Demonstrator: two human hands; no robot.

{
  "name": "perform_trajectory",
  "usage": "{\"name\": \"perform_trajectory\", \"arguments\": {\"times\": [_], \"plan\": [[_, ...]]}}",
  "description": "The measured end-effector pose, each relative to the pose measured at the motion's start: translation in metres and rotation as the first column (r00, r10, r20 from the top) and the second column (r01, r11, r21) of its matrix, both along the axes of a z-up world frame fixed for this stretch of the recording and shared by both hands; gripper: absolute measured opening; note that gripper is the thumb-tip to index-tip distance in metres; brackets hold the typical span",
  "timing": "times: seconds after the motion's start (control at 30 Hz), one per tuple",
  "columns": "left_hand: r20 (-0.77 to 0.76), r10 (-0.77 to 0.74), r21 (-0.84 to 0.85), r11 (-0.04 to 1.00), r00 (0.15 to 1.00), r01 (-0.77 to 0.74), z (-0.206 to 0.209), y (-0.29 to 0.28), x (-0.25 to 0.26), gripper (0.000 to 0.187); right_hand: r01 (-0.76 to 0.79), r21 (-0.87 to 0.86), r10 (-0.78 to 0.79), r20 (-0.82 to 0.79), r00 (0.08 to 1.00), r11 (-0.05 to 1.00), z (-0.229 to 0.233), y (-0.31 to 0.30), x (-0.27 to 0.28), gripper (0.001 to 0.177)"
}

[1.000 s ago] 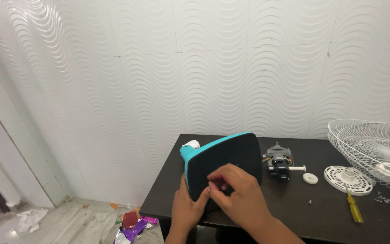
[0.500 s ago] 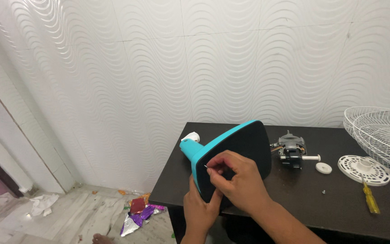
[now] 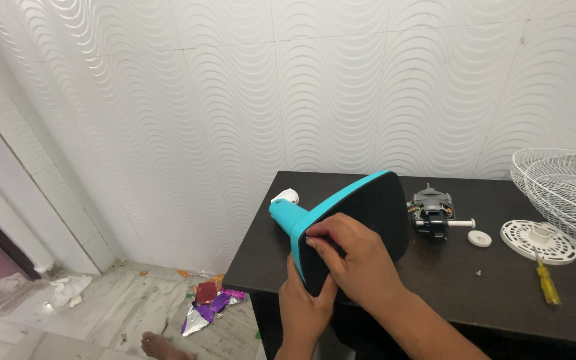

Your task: The person assembles an electric fan by securing the motor to the base with screws, attaching the fan blade hub, and fastening the back cover. They use a screwdriver to tighten multiple screws on the base and handle the motor, screws, and fan components.

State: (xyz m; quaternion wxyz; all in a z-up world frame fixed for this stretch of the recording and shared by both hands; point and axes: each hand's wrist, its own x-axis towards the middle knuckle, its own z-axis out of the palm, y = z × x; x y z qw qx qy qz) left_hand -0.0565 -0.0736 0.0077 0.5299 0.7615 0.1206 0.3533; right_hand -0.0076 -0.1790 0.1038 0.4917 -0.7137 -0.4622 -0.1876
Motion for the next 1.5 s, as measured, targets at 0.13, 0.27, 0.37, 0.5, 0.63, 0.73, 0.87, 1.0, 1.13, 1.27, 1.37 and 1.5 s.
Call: {"name": "perform_trajectory", "arguments": {"times": [0.13,0.27,0.37,0.5,0.63,0.73,0.87,1.0,1.13,1.27,1.37,1.5], "plan": [[0.123,0.038,0.183,0.981,0.992,-0.061,0.007,-0.001,-0.008,0.074,-0.002,0.1,-0.011,0.127,0.992,0.995,-0.007,-0.005,-0.001,0.018],[0.025,0.11,0.283,0.952,0.994,-0.113,0.018,0.013,-0.01,0.082,-0.013,0.126,-0.011,0.186,0.982,0.992,-0.011,-0.007,0.003,0.023],[0.294,-0.007,0.478,0.867,0.956,-0.14,0.039,0.035,-0.002,0.091,-0.027,0.149,-0.001,0.187,0.982,0.989,-0.01,-0.005,0.006,0.024],[0.252,-0.27,0.656,0.753,0.929,0.041,0.073,0.061,0.026,0.097,0.015,0.172,-0.034,0.105,0.994,0.985,-0.006,-0.004,0.011,0.023],[0.043,-0.494,0.296,0.836,0.868,0.462,0.078,0.06,0.035,0.074,0.015,0.165,-0.03,0.092,0.995,0.986,-0.001,-0.006,0.013,0.02],[0.183,-0.497,0.136,0.868,0.849,0.478,0.066,0.043,0.027,0.072,-0.005,0.117,-0.006,0.094,0.996,0.993,-0.004,-0.013,0.012,0.018],[0.16,-0.349,0.079,0.937,0.923,0.34,0.059,0.025,0.013,0.076,-0.013,0.088,-0.006,0.216,0.976,0.996,-0.011,-0.019,0.004,0.014],[0.106,-0.258,0.044,0.966,0.96,0.255,0.056,0.011,0.007,0.079,0.042,0.109,-0.065,0.219,0.973,0.993,-0.016,-0.021,-0.003,0.017],[0.238,-0.211,0.182,0.968,0.948,0.17,0.05,0.003,0.003,0.074,0.027,0.112,-0.054,0.246,0.968,0.993,-0.016,-0.028,-0.007,0.019],[0.163,-0.202,0.07,0.979,0.966,0.193,0.045,-0.002,0.002,0.081,0.01,0.077,-0.024,0.177,0.984,0.997,-0.017,-0.037,-0.011,0.016],[0.317,-0.203,0.251,0.96,0.926,0.124,0.047,-0.005,0.001,0.077,0.02,0.103,-0.04,0.194,0.98,0.994,-0.017,-0.04,-0.014,0.014],[0.257,-0.198,0.166,0.973,0.946,0.159,0.051,-0.009,-0.003,0.074,0.03,0.105,-0.054,0.231,0.972,0.994,-0.016,-0.041,-0.015,0.014]]}}
